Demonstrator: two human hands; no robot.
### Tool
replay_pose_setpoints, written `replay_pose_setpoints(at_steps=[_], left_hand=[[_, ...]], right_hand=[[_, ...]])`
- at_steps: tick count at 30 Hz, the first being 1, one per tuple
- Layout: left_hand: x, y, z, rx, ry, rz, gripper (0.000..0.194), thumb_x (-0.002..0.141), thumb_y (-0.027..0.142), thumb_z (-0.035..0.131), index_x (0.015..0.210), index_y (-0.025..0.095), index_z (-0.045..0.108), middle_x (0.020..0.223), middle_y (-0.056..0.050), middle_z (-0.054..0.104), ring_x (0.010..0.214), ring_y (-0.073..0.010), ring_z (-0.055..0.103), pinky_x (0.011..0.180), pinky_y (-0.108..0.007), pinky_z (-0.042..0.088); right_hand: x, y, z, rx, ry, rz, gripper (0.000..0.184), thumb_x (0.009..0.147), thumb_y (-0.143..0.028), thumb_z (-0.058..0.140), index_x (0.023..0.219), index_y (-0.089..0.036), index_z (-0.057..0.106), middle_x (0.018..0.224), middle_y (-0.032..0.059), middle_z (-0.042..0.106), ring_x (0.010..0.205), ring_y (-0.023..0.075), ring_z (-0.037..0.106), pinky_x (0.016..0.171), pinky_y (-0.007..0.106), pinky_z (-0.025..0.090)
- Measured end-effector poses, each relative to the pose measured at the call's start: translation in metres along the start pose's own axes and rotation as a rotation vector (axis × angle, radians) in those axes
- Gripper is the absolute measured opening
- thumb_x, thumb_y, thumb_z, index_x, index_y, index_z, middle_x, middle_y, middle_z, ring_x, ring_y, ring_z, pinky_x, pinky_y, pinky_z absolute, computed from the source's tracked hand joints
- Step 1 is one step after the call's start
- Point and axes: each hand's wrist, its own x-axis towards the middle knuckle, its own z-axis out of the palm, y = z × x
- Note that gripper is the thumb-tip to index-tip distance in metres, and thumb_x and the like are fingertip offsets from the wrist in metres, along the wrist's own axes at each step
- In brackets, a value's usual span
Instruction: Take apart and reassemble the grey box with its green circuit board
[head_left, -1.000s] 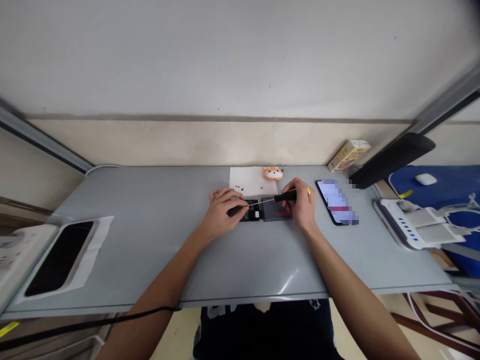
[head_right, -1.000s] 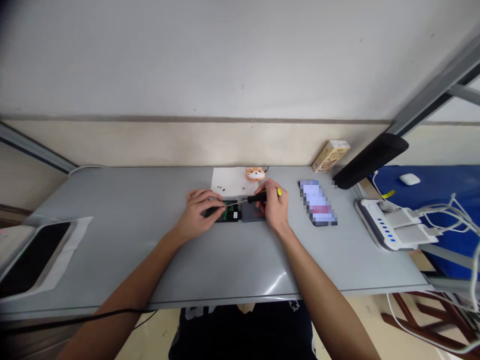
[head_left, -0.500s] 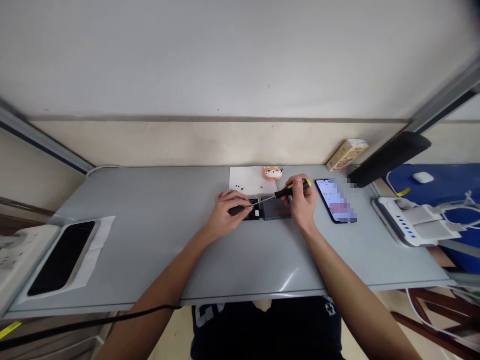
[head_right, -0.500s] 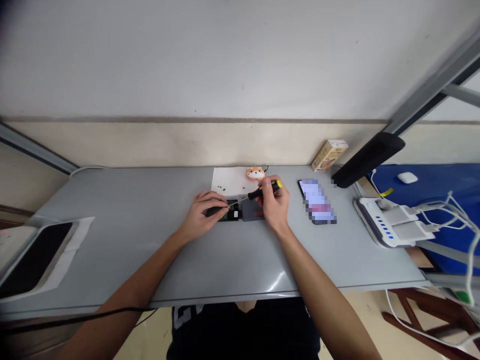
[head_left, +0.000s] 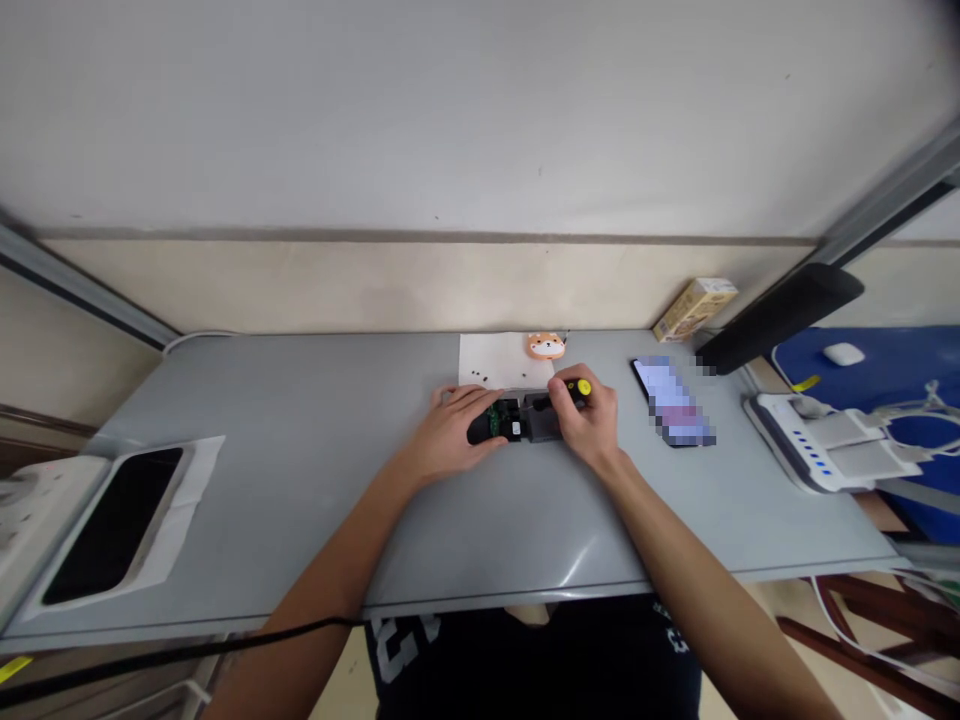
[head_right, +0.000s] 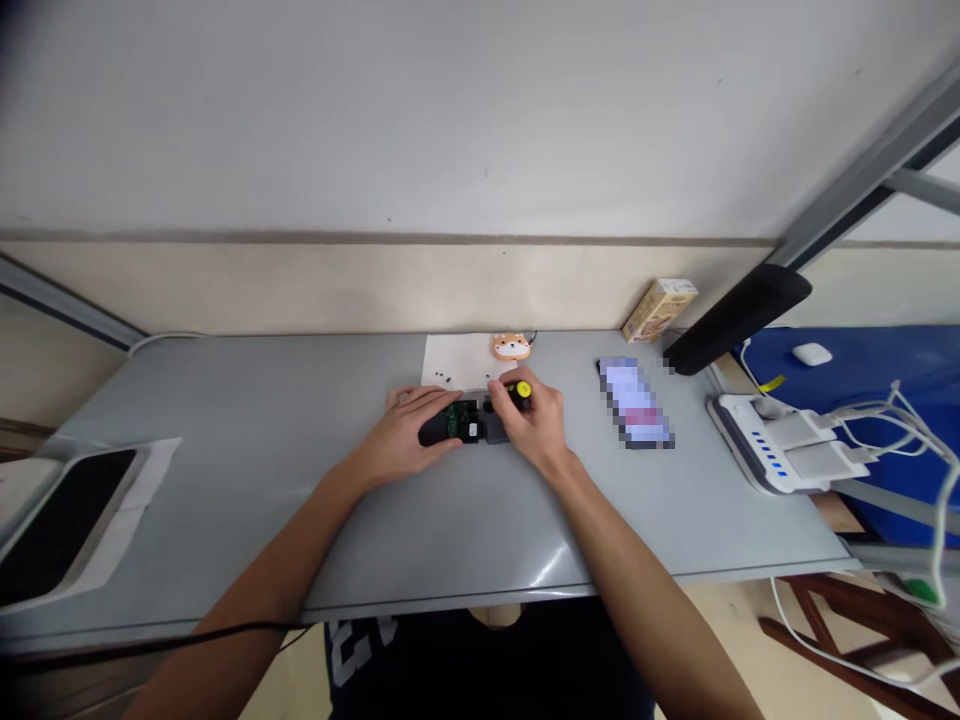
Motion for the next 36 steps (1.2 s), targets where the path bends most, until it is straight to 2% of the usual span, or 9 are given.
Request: replay_pose_setpoints(at_steps=[8,14,18,22,24,27,33,36], left_hand=[[0.0,-0.002,0.001,-0.023,0.013,0.0,0.055,0.09,0.036,0.072,0.141,0.029,0.054,0.138,-0.006,0.065,0.128,-0.0281,0.059,0.115,-0.05,0.03],[0.002,0.002,0.0,-0.057,0.021,-0.021,0.037,0.087,0.034,0.074,0.121,0.027,0.062,0.127,-0.004,0.07,0.119,-0.0274,0.063,0.112,-0.05,0.032],[0.002,0.002,0.001,-0.063,0.033,-0.011,0.032,0.088,0.034,0.072,0.116,0.026,0.062,0.129,-0.004,0.069,0.121,-0.0278,0.062,0.111,-0.05,0.033],[0.002,-0.001,0.003,-0.06,0.041,0.011,0.027,0.088,0.034,0.073,0.111,0.025,0.063,0.13,-0.004,0.069,0.122,-0.0278,0.061,0.109,-0.05,0.034],[0.002,-0.001,0.004,-0.052,0.045,0.025,0.025,0.088,0.035,0.073,0.11,0.025,0.064,0.128,-0.005,0.07,0.122,-0.0281,0.061,0.108,-0.05,0.034],[0.002,-0.002,0.004,-0.039,0.046,0.041,0.023,0.089,0.036,0.072,0.109,0.026,0.067,0.126,-0.005,0.071,0.123,-0.0285,0.061,0.107,-0.05,0.035],[0.004,-0.001,0.003,-0.019,0.029,0.065,0.021,0.092,0.037,0.068,0.11,0.027,0.069,0.134,-0.004,0.068,0.123,-0.0275,0.061,0.108,-0.051,0.035],[0.004,-0.001,0.002,-0.006,0.028,0.08,0.021,0.094,0.038,0.066,0.111,0.027,0.07,0.135,-0.004,0.067,0.123,-0.0274,0.061,0.109,-0.05,0.034]], right_hand=[[-0.002,-0.004,-0.001,-0.007,-0.041,-0.031,0.025,0.095,-0.043,0.062,0.082,-0.021,0.062,0.061,-0.0042,0.058,0.051,0.0106,0.048,0.053,0.025,0.04],[0.006,-0.008,0.003,-0.01,-0.063,-0.053,0.031,0.097,-0.043,0.059,0.075,-0.021,0.054,0.062,-0.0043,0.052,0.055,0.0103,0.043,0.054,0.024,0.036],[0.019,-0.012,0.005,-0.03,-0.184,-0.118,0.03,0.097,-0.041,0.059,0.075,-0.022,0.051,0.06,-0.0058,0.044,0.053,0.0097,0.036,0.053,0.025,0.032],[0.038,-0.02,0.009,-0.072,-0.352,-0.204,0.029,0.097,-0.039,0.057,0.075,-0.022,0.049,0.065,-0.004,0.046,0.058,0.0107,0.038,0.056,0.025,0.033],[0.044,-0.023,0.012,-0.085,-0.391,-0.216,0.03,0.096,-0.039,0.057,0.074,-0.022,0.047,0.066,-0.0034,0.046,0.06,0.0114,0.038,0.057,0.026,0.033],[0.046,-0.023,0.018,-0.059,-0.381,-0.196,0.029,0.095,-0.038,0.057,0.074,-0.023,0.045,0.065,-0.0035,0.044,0.061,0.0122,0.037,0.057,0.026,0.032],[0.038,-0.017,0.024,0.036,-0.232,-0.091,0.028,0.096,-0.033,0.055,0.073,-0.023,0.042,0.065,-0.0049,0.038,0.059,0.0117,0.035,0.058,0.028,0.031],[0.038,-0.018,0.024,0.229,-0.25,-0.062,0.028,0.098,-0.033,0.055,0.074,-0.022,0.044,0.074,-0.0017,0.051,0.07,0.0133,0.048,0.069,0.03,0.041]])
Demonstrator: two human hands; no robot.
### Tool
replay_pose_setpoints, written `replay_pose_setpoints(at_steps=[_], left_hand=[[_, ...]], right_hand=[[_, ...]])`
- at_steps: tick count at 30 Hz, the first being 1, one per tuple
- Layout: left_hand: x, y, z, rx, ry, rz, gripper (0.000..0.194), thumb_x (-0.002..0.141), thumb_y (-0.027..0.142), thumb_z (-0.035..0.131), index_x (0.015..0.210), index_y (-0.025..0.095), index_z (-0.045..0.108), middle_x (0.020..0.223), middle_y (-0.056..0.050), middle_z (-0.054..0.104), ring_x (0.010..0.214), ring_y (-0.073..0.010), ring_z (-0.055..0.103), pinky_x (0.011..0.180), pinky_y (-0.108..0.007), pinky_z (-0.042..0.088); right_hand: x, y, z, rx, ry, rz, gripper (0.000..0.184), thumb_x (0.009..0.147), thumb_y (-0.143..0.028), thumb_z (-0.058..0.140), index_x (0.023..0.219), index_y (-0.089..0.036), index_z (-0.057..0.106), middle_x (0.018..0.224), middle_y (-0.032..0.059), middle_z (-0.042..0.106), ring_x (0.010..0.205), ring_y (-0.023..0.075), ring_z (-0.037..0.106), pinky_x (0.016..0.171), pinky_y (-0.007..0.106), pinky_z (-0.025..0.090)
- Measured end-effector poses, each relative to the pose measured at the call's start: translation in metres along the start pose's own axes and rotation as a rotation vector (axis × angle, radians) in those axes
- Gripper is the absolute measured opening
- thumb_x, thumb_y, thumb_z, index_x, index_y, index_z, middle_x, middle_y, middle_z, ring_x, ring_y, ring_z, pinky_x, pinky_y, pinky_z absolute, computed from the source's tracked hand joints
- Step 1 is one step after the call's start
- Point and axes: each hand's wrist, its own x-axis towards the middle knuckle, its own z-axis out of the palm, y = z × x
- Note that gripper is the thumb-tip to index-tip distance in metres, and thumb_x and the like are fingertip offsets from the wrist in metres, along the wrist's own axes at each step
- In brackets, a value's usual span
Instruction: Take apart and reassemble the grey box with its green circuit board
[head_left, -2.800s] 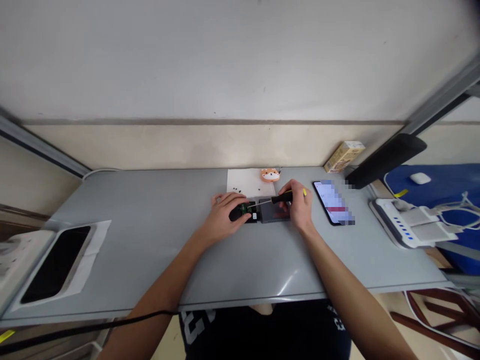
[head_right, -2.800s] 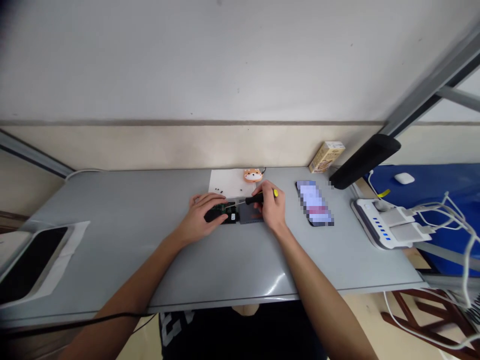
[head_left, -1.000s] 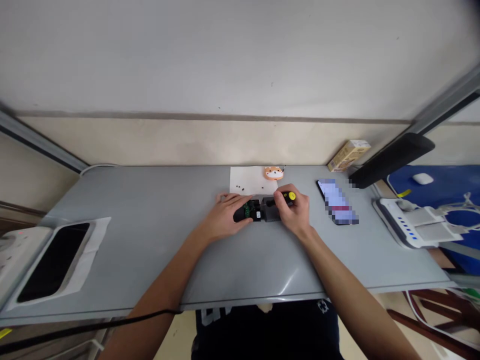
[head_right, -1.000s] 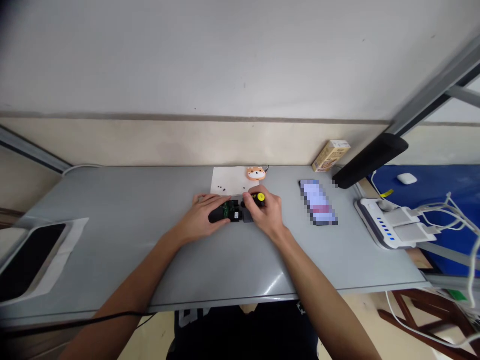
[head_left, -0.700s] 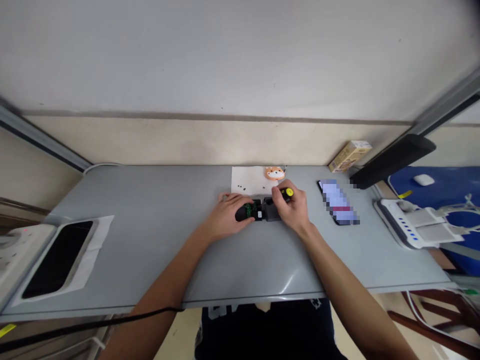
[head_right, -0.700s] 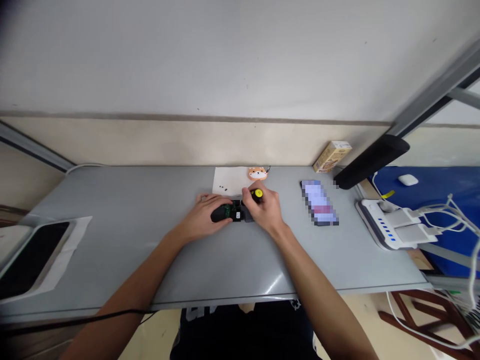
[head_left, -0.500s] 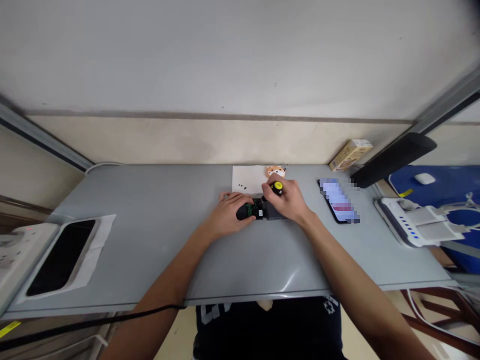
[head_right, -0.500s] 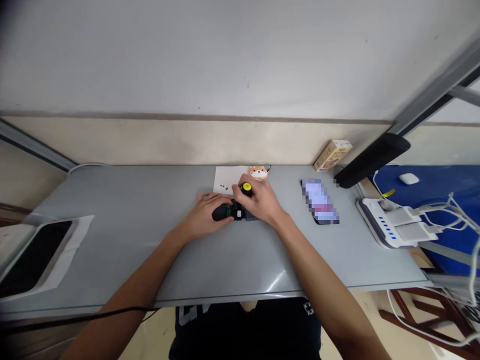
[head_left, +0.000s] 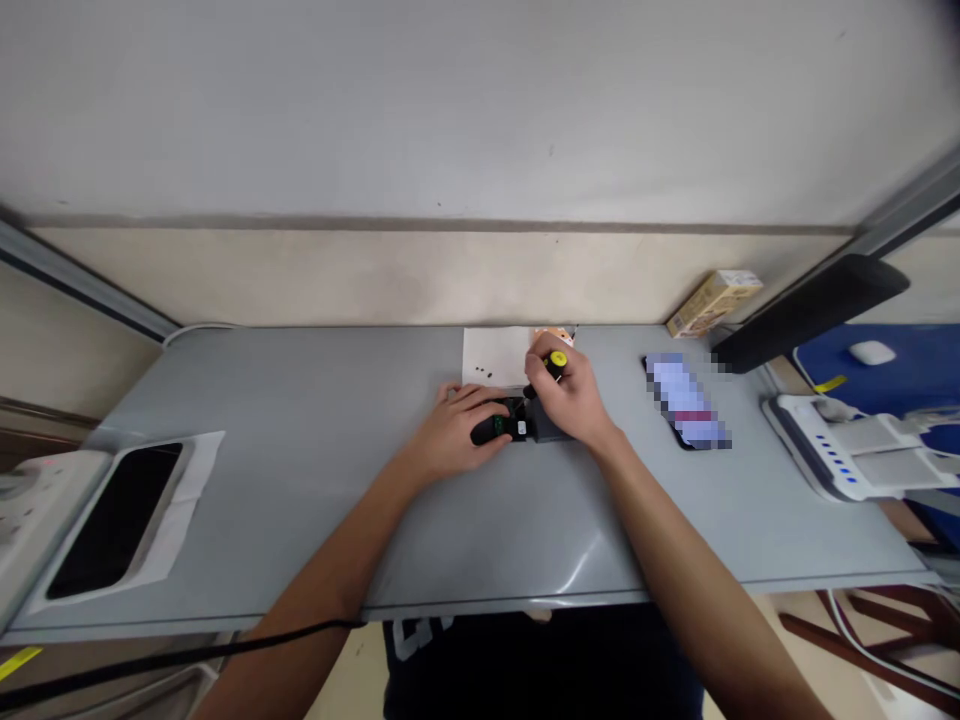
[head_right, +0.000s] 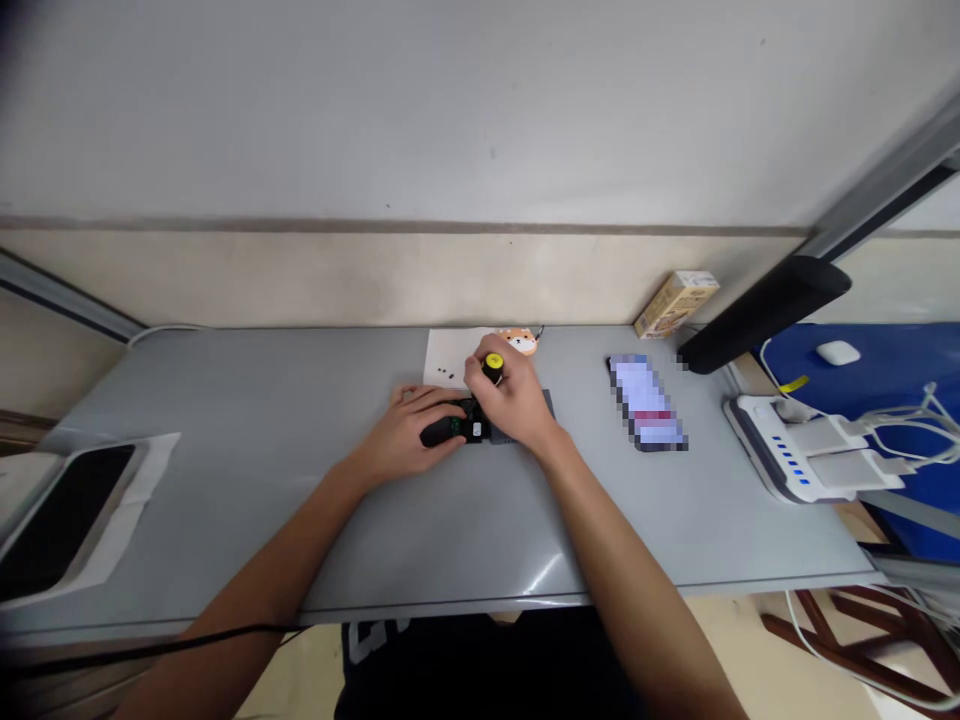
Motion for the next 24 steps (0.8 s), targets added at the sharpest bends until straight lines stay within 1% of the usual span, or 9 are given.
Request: replay_pose_setpoints(at_steps=[3,4,6,8,10,13,19,22,24], left_hand=[[-0.001,0.0,0.0,0.008,0.002,0.015,0.021,0.095,0.037,0.065,0.112,0.027,0.069,0.137,-0.005,0.066,0.123,-0.0272,0.06,0.109,-0.05,0.034],[-0.001,-0.001,0.001,0.009,0.002,0.014,0.021,0.095,0.037,0.065,0.113,0.027,0.069,0.137,-0.005,0.066,0.123,-0.0273,0.06,0.109,-0.05,0.034],[-0.001,-0.001,0.001,0.01,-0.002,0.005,0.022,0.095,0.037,0.063,0.115,0.027,0.069,0.137,-0.006,0.066,0.124,-0.0274,0.06,0.11,-0.05,0.033],[-0.001,0.0,0.001,0.008,-0.013,-0.007,0.023,0.096,0.037,0.062,0.116,0.028,0.069,0.136,-0.005,0.066,0.124,-0.0274,0.059,0.11,-0.05,0.033],[-0.001,0.001,0.001,0.004,-0.02,-0.019,0.023,0.096,0.037,0.061,0.116,0.028,0.069,0.136,-0.005,0.066,0.125,-0.0277,0.058,0.11,-0.05,0.033],[0.0,0.002,0.0,-0.002,-0.03,-0.031,0.024,0.096,0.038,0.061,0.116,0.028,0.069,0.136,-0.006,0.066,0.124,-0.0283,0.058,0.11,-0.051,0.034],[0.0,0.002,0.0,-0.001,-0.038,-0.028,0.023,0.096,0.038,0.062,0.115,0.028,0.069,0.139,-0.005,0.065,0.125,-0.0281,0.058,0.11,-0.051,0.032],[0.0,0.002,0.0,-0.002,-0.033,-0.024,0.023,0.096,0.039,0.062,0.115,0.027,0.069,0.139,-0.005,0.064,0.125,-0.0283,0.058,0.111,-0.052,0.032],[0.0,0.003,0.0,-0.002,-0.026,-0.019,0.021,0.096,0.037,0.062,0.113,0.027,0.068,0.14,-0.005,0.064,0.126,-0.0282,0.058,0.111,-0.051,0.031]], right_hand=[[0.001,0.0,0.002,0.323,-0.04,0.063,0.023,0.101,-0.039,0.053,0.084,-0.023,0.051,0.089,0.002,0.063,0.082,0.015,0.06,0.079,0.033,0.049],[0.0,0.001,0.004,0.406,-0.041,0.091,0.022,0.101,-0.042,0.053,0.089,-0.024,0.052,0.087,0.0009,0.062,0.078,0.0143,0.06,0.076,0.033,0.05],[0.0,0.004,0.007,0.506,-0.023,0.124,0.021,0.1,-0.047,0.057,0.098,-0.026,0.054,0.075,-0.0036,0.055,0.062,0.0118,0.052,0.062,0.03,0.046],[-0.001,0.007,0.01,0.544,-0.007,0.136,0.024,0.098,-0.051,0.059,0.102,-0.028,0.055,0.069,-0.0062,0.045,0.054,0.0105,0.039,0.053,0.028,0.037],[-0.002,0.007,0.012,0.553,0.002,0.139,0.026,0.098,-0.055,0.058,0.102,-0.029,0.056,0.068,-0.0064,0.039,0.053,0.0109,0.033,0.052,0.028,0.033],[-0.003,0.005,0.013,0.536,-0.005,0.135,0.03,0.098,-0.059,0.055,0.1,-0.029,0.056,0.067,-0.0059,0.036,0.055,0.012,0.034,0.053,0.029,0.033],[-0.004,0.005,0.014,0.566,-0.011,0.133,0.035,0.097,-0.058,0.058,0.086,-0.027,0.047,0.069,-0.0047,0.039,0.056,0.0113,0.033,0.053,0.028,0.032],[-0.003,0.004,0.014,0.574,-0.002,0.149,0.037,0.097,-0.061,0.055,0.086,-0.027,0.049,0.068,-0.0042,0.039,0.056,0.0121,0.034,0.054,0.029,0.034],[-0.002,0.002,0.013,0.587,-0.004,0.19,0.04,0.098,-0.066,0.047,0.093,-0.027,0.053,0.07,-0.0028,0.042,0.058,0.0136,0.041,0.056,0.03,0.039]])
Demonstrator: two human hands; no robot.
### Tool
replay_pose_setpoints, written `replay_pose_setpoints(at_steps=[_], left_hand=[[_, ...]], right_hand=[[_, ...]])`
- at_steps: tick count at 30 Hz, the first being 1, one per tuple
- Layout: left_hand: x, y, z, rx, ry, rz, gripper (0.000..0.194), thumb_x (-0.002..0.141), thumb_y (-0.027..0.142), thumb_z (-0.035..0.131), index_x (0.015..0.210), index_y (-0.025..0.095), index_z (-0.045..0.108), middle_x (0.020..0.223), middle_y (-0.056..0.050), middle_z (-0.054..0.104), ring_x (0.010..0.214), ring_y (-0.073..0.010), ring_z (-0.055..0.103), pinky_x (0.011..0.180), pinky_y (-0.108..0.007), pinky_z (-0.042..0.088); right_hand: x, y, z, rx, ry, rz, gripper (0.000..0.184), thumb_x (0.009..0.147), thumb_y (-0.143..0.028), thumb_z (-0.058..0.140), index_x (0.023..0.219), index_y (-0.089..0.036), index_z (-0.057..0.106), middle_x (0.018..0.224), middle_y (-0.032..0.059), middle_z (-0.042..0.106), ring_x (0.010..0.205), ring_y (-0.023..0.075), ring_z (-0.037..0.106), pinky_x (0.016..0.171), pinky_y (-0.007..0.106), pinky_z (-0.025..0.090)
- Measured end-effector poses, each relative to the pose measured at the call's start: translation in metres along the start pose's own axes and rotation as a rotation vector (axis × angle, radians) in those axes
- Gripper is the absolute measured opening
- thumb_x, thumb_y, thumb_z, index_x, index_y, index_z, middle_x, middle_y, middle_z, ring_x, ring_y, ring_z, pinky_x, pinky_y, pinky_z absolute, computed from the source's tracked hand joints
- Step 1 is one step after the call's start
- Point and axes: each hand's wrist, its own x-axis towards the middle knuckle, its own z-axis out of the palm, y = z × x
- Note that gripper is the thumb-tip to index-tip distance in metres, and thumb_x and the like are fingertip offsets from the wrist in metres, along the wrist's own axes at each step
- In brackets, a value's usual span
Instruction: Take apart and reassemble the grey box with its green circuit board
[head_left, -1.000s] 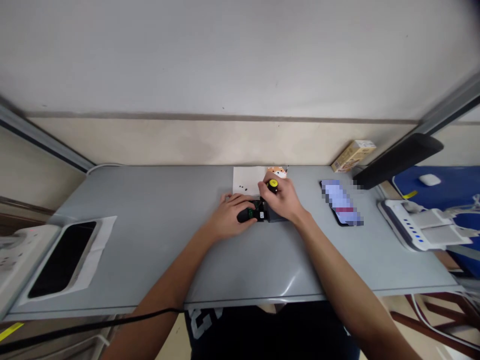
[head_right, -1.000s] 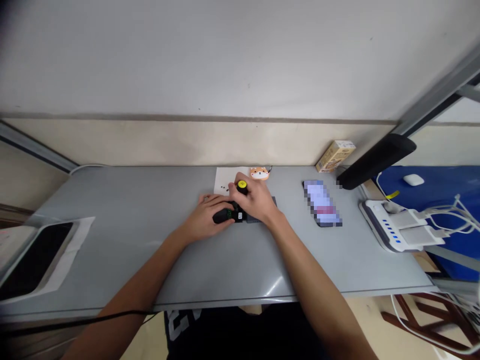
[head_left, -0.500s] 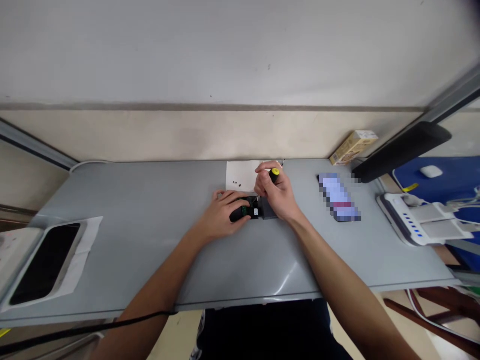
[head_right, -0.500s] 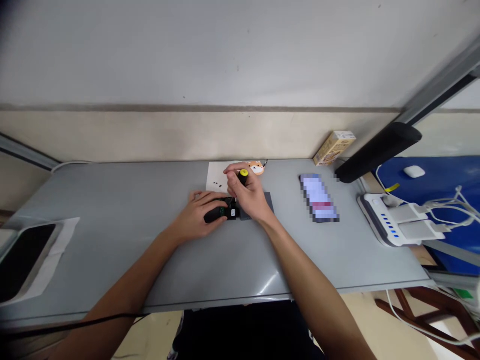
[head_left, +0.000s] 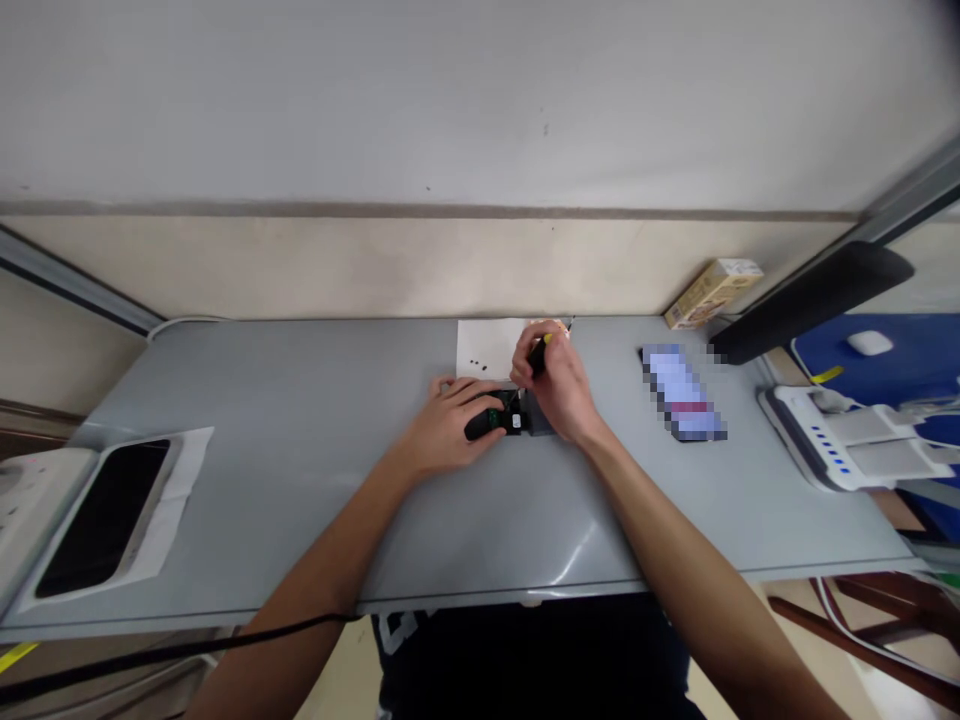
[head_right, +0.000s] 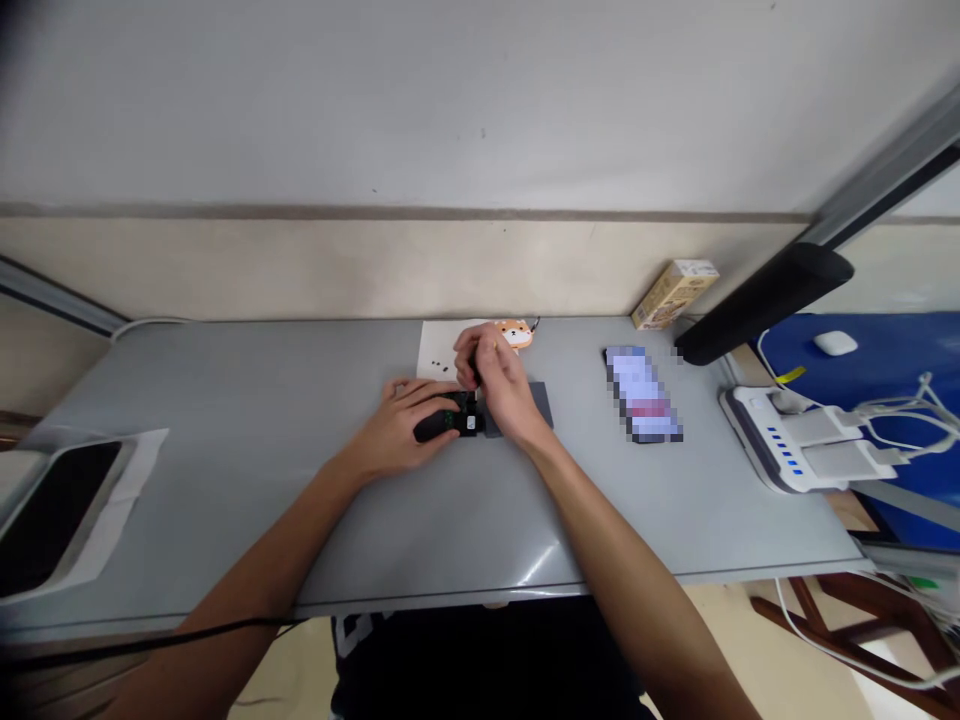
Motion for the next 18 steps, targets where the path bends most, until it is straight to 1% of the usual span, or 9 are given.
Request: replay_pose_setpoints(at_steps=[2,4,6,9,10,12,14,16,18], left_hand=[[0.0003,0.0,-0.0003,0.002,0.003,0.006,0.02,0.096,0.037,0.063,0.112,0.027,0.068,0.14,-0.005,0.065,0.127,-0.0282,0.057,0.11,-0.051,0.032],[0.0004,-0.0004,-0.0002,0.005,-0.002,0.01,0.019,0.096,0.037,0.063,0.111,0.026,0.067,0.139,-0.005,0.065,0.128,-0.0282,0.057,0.11,-0.051,0.032],[0.0004,-0.0009,0.0001,0.006,-0.006,0.01,0.019,0.095,0.037,0.063,0.111,0.026,0.066,0.139,-0.005,0.065,0.128,-0.0282,0.057,0.109,-0.051,0.032],[0.0003,-0.0013,0.0006,-0.001,-0.004,0.004,0.02,0.095,0.038,0.063,0.111,0.026,0.067,0.138,-0.005,0.065,0.127,-0.0282,0.057,0.11,-0.052,0.033],[0.0003,-0.0013,0.0007,-0.004,-0.006,0.002,0.021,0.095,0.038,0.063,0.112,0.027,0.067,0.138,-0.005,0.066,0.126,-0.0284,0.057,0.11,-0.052,0.033],[0.0005,-0.0011,0.0006,-0.009,-0.011,-0.005,0.022,0.094,0.039,0.064,0.112,0.027,0.068,0.138,-0.006,0.066,0.126,-0.0288,0.058,0.112,-0.052,0.032],[0.0007,-0.001,0.0005,-0.009,-0.012,-0.012,0.022,0.094,0.04,0.065,0.111,0.027,0.069,0.138,-0.006,0.066,0.126,-0.0292,0.058,0.112,-0.053,0.032],[0.0007,-0.0011,0.0004,-0.006,-0.011,-0.015,0.023,0.094,0.042,0.066,0.111,0.027,0.068,0.138,-0.006,0.065,0.126,-0.0293,0.058,0.112,-0.053,0.032],[0.0004,-0.0015,0.0004,-0.003,-0.01,-0.014,0.022,0.094,0.041,0.066,0.111,0.027,0.068,0.139,-0.005,0.065,0.126,-0.029,0.058,0.112,-0.052,0.032]], right_hand=[[0.0007,-0.0024,-0.0009,0.008,-0.009,0.033,0.042,0.098,-0.068,0.043,0.099,-0.027,0.057,0.076,-0.0007,0.049,0.064,0.0151,0.049,0.061,0.031,0.045],[0.001,-0.0033,-0.0032,0.0,-0.013,0.031,0.038,0.096,-0.065,0.053,0.099,-0.027,0.057,0.086,0.0011,0.056,0.071,0.0152,0.056,0.067,0.032,0.05],[0.0009,-0.0019,-0.0062,0.005,0.005,0.009,0.035,0.092,-0.059,0.064,0.094,-0.027,0.051,0.093,0.0005,0.06,0.071,0.0137,0.06,0.067,0.031,0.051],[0.001,0.0025,-0.0088,-0.003,0.05,-0.02,0.04,0.091,-0.054,0.069,0.088,-0.028,0.039,0.075,-0.0062,0.055,0.055,0.0104,0.052,0.056,0.027,0.044],[0.0012,0.0037,-0.0086,-0.017,0.06,-0.029,0.041,0.091,-0.055,0.069,0.088,-0.028,0.038,0.067,-0.0084,0.049,0.05,0.0099,0.047,0.052,0.026,0.04],[0.0019,0.0041,-0.0068,-0.04,0.071,-0.035,0.04,0.091,-0.062,0.064,0.092,-0.029,0.042,0.062,-0.0092,0.04,0.049,0.0106,0.041,0.05,0.027,0.038],[0.0027,0.0019,-0.004,-0.034,0.062,-0.012,0.042,0.094,-0.07,0.05,0.102,-0.029,0.049,0.068,-0.0059,0.043,0.055,0.0125,0.045,0.055,0.029,0.042],[0.0029,-0.0012,-0.0024,-0.03,0.047,0.017,0.046,0.097,-0.071,0.041,0.106,-0.028,0.054,0.076,-0.0017,0.049,0.066,0.0142,0.053,0.064,0.031,0.048],[0.0024,-0.0029,-0.0029,-0.022,0.051,0.021,0.041,0.096,-0.067,0.05,0.1,-0.027,0.056,0.087,0.0007,0.055,0.074,0.014,0.059,0.071,0.031,0.051]])
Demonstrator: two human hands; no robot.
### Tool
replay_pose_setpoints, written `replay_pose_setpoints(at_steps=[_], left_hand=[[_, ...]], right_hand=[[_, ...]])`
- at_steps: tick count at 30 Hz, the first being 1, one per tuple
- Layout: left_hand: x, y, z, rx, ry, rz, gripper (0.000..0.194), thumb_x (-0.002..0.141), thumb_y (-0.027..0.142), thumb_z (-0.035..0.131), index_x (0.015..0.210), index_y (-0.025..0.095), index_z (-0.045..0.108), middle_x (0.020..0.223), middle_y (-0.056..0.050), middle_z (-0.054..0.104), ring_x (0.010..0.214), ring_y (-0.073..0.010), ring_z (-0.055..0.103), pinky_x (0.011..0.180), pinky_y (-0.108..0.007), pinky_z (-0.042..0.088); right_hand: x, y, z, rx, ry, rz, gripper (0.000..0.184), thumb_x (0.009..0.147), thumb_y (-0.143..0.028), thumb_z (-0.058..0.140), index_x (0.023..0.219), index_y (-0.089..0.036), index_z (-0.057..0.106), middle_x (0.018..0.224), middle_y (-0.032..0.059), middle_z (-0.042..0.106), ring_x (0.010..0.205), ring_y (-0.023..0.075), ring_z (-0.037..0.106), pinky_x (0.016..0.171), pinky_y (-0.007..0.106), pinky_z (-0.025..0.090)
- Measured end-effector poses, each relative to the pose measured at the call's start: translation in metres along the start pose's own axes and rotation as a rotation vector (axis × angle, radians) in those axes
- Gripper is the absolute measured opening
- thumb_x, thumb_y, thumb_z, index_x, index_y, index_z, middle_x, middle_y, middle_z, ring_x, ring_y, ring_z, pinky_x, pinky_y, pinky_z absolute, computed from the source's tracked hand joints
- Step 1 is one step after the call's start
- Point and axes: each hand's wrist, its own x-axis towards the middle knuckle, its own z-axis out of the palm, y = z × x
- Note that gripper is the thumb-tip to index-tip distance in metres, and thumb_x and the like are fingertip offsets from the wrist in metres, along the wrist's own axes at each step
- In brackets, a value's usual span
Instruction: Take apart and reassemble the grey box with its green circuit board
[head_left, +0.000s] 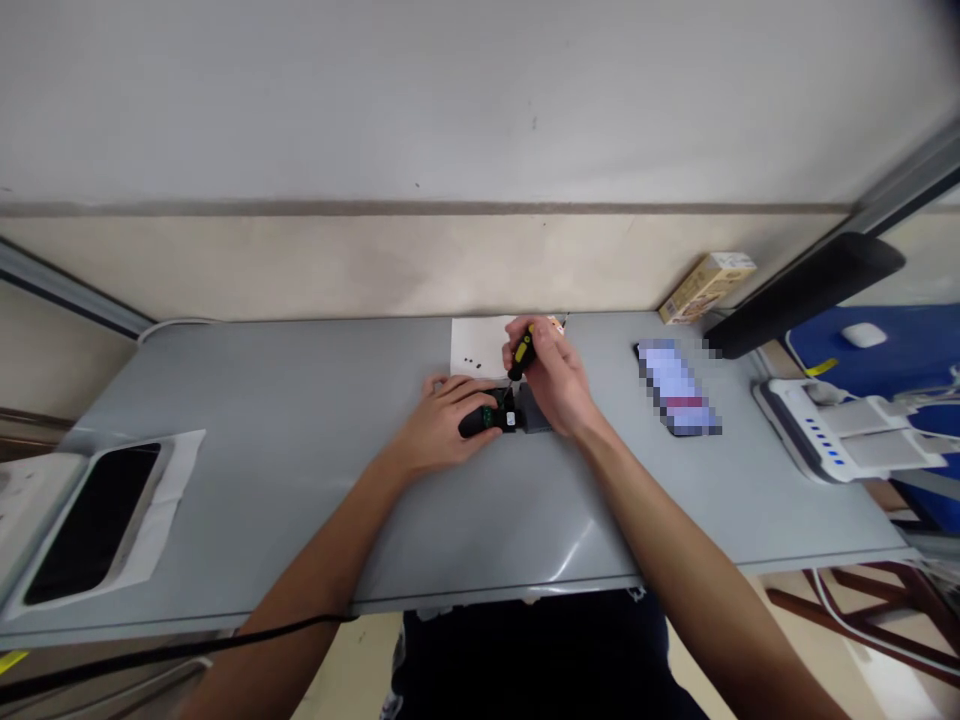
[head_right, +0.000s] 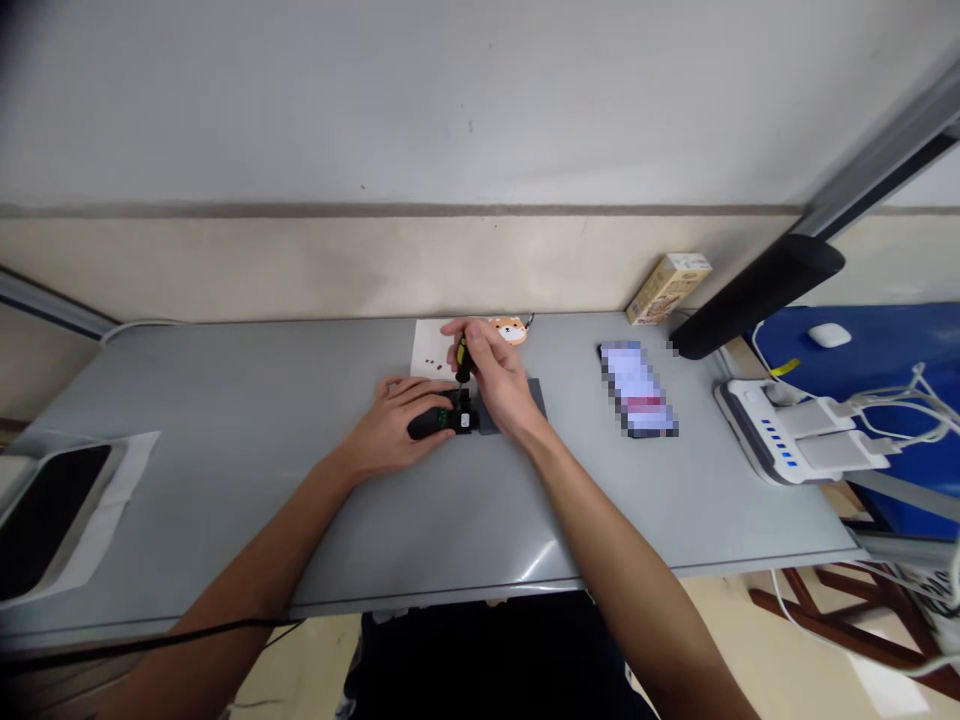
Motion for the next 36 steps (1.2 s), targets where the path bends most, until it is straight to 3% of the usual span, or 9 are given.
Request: replay_pose_setpoints(at_steps=[4,8,10,14,20,24,29,33,36], left_hand=[[-0.0009,-0.0005,0.0001,0.007,0.002,0.008,0.022,0.094,0.04,0.066,0.113,0.028,0.068,0.14,-0.005,0.064,0.127,-0.0281,0.058,0.112,-0.052,0.031],[-0.001,-0.0007,0.0007,0.012,-0.005,-0.006,0.023,0.095,0.04,0.066,0.113,0.028,0.069,0.139,-0.005,0.065,0.126,-0.0287,0.058,0.112,-0.052,0.032],[-0.0009,-0.0007,0.0011,0.019,-0.002,-0.011,0.023,0.095,0.041,0.065,0.113,0.028,0.069,0.139,-0.006,0.065,0.126,-0.0289,0.058,0.111,-0.052,0.033],[-0.0006,-0.0005,0.0011,0.021,0.006,0.002,0.022,0.095,0.041,0.065,0.113,0.029,0.069,0.139,-0.005,0.066,0.126,-0.0285,0.058,0.11,-0.052,0.033],[-0.0004,0.001,0.0,0.018,0.015,0.026,0.021,0.095,0.037,0.065,0.115,0.029,0.066,0.138,-0.004,0.066,0.125,-0.0275,0.058,0.108,-0.051,0.031],[0.0,0.0019,0.0003,0.007,0.007,-0.017,0.026,0.093,0.038,0.068,0.114,0.025,0.059,0.134,-0.005,0.067,0.123,-0.0279,0.06,0.107,-0.05,0.032],[0.0003,0.0029,0.0006,0.015,0.011,-0.035,0.033,0.092,0.038,0.068,0.12,0.025,0.056,0.133,-0.007,0.067,0.124,-0.0294,0.059,0.108,-0.05,0.031],[0.0001,0.0031,0.0002,0.028,-0.003,0.003,0.022,0.095,0.037,0.065,0.114,0.026,0.063,0.138,-0.006,0.065,0.126,-0.0288,0.058,0.109,-0.05,0.031],[-0.0002,0.0024,0.0003,0.037,0.005,0.013,0.019,0.095,0.037,0.065,0.11,0.027,0.067,0.139,-0.005,0.065,0.125,-0.0285,0.058,0.11,-0.051,0.032]], right_hand=[[-0.0002,0.0031,-0.0047,0.029,-0.025,-0.027,0.038,0.092,-0.059,0.065,0.09,-0.027,0.045,0.086,-0.0029,0.057,0.062,0.0108,0.056,0.063,0.029,0.049],[0.0029,0.0033,-0.006,0.034,-0.031,0.006,0.044,0.094,-0.072,0.049,0.1,-0.029,0.051,0.066,-0.0052,0.043,0.054,0.0127,0.045,0.054,0.029,0.043],[0.0039,0.0007,-0.0061,0.06,-0.029,0.047,0.05,0.094,-0.075,0.044,0.105,-0.028,0.056,0.073,-0.0019,0.048,0.06,0.0141,0.051,0.059,0.031,0.048],[0.0027,0.0,-0.0088,0.07,-0.018,0.038,0.042,0.088,-0.065,0.065,0.091,-0.026,0.05,0.093,0.0008,0.058,0.074,0.0139,0.061,0.067,0.031,0.052],[0.0035,0.0063,-0.0079,0.064,0.029,-0.001,0.046,0.089,-0.07,0.06,0.088,-0.028,0.042,0.062,-0.0084,0.036,0.049,0.0106,0.035,0.049,0.026,0.035],[0.0054,0.0,-0.0062,0.143,-0.021,0.06,0.049,0.096,-0.072,0.042,0.105,-0.027,0.057,0.074,-0.0018,0.047,0.061,0.0138,0.048,0.059,0.03,0.046],[0.0024,0.001,-0.0083,0.073,0.015,0.032,0.043,0.086,-0.065,0.068,0.089,-0.025,0.05,0.094,0.0008,0.06,0.071,0.0131,0.061,0.067,0.031,0.052],[0.0006,0.0045,-0.0058,0.002,0.051,-0.009,0.051,0.083,-0.061,0.074,0.083,-0.026,0.038,0.067,-0.0074,0.052,0.05,0.0096,0.049,0.053,0.027,0.043],[0.0016,0.0004,-0.0018,0.07,0.05,0.014,0.045,0.091,-0.07,0.057,0.088,-0.026,0.048,0.06,-0.0074,0.042,0.05,0.0107,0.042,0.051,0.027,0.039]])
